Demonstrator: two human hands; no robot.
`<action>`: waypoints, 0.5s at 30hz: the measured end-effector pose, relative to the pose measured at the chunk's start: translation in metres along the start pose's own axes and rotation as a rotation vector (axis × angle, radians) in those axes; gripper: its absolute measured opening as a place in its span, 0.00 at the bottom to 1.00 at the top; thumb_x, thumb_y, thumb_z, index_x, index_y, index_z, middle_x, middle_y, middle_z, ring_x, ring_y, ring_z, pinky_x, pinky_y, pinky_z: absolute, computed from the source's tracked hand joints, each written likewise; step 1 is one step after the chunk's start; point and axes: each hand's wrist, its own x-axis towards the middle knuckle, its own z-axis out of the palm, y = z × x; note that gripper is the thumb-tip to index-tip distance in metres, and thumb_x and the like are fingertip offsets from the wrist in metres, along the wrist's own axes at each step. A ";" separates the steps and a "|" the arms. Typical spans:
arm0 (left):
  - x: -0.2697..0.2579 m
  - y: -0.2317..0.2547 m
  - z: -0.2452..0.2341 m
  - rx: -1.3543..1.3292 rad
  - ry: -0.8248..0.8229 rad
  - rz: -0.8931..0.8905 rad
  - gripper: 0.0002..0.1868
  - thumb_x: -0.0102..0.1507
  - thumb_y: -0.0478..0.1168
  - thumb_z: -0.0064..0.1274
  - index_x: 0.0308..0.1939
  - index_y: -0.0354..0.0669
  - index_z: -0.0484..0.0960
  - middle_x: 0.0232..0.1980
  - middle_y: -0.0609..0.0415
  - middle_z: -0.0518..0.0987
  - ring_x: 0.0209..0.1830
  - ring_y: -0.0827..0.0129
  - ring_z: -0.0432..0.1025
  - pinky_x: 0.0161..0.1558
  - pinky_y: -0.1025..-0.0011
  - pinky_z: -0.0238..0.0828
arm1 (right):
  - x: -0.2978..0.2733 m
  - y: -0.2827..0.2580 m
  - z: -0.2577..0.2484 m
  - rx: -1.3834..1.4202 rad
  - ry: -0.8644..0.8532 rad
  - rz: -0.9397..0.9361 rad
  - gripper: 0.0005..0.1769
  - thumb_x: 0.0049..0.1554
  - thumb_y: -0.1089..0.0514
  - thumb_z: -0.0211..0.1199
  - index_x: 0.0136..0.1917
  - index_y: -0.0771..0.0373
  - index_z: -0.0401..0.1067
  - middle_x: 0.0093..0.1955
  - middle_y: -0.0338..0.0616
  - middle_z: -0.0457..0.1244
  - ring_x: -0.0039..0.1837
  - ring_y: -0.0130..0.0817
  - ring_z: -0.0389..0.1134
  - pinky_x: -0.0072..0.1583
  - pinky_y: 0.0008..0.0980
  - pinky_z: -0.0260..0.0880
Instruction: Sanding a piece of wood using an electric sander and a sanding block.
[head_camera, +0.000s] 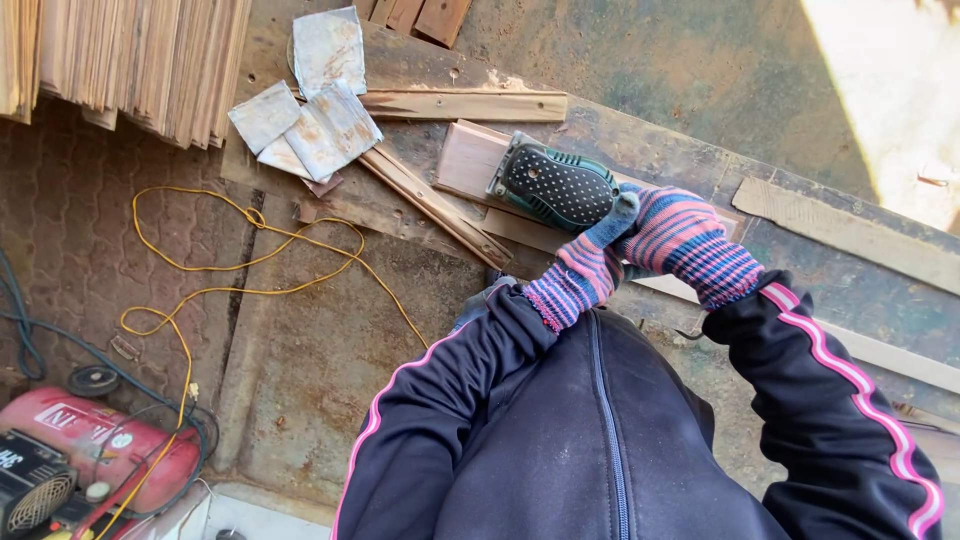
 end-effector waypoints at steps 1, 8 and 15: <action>-0.007 0.010 0.008 -0.012 -0.009 -0.025 0.37 0.58 0.54 0.68 0.65 0.38 0.74 0.62 0.45 0.77 0.60 0.53 0.73 0.60 0.45 0.74 | 0.003 -0.005 -0.001 -0.028 0.006 -0.013 0.21 0.50 0.44 0.68 0.48 0.62 0.78 0.40 0.56 0.70 0.45 0.53 0.73 0.47 0.46 0.74; -0.021 0.052 0.004 0.005 -0.043 0.038 0.43 0.57 0.56 0.68 0.70 0.40 0.70 0.66 0.44 0.74 0.64 0.51 0.71 0.61 0.43 0.73 | 0.015 -0.051 -0.024 0.028 0.014 -0.076 0.21 0.47 0.48 0.70 0.52 0.59 0.75 0.42 0.54 0.70 0.47 0.53 0.72 0.48 0.46 0.73; -0.042 0.099 0.000 -0.013 0.005 0.137 0.44 0.55 0.55 0.71 0.70 0.44 0.70 0.66 0.46 0.74 0.65 0.50 0.70 0.63 0.40 0.71 | 0.029 -0.101 -0.041 0.046 0.030 -0.141 0.24 0.48 0.46 0.70 0.55 0.56 0.75 0.43 0.53 0.70 0.47 0.53 0.72 0.48 0.46 0.73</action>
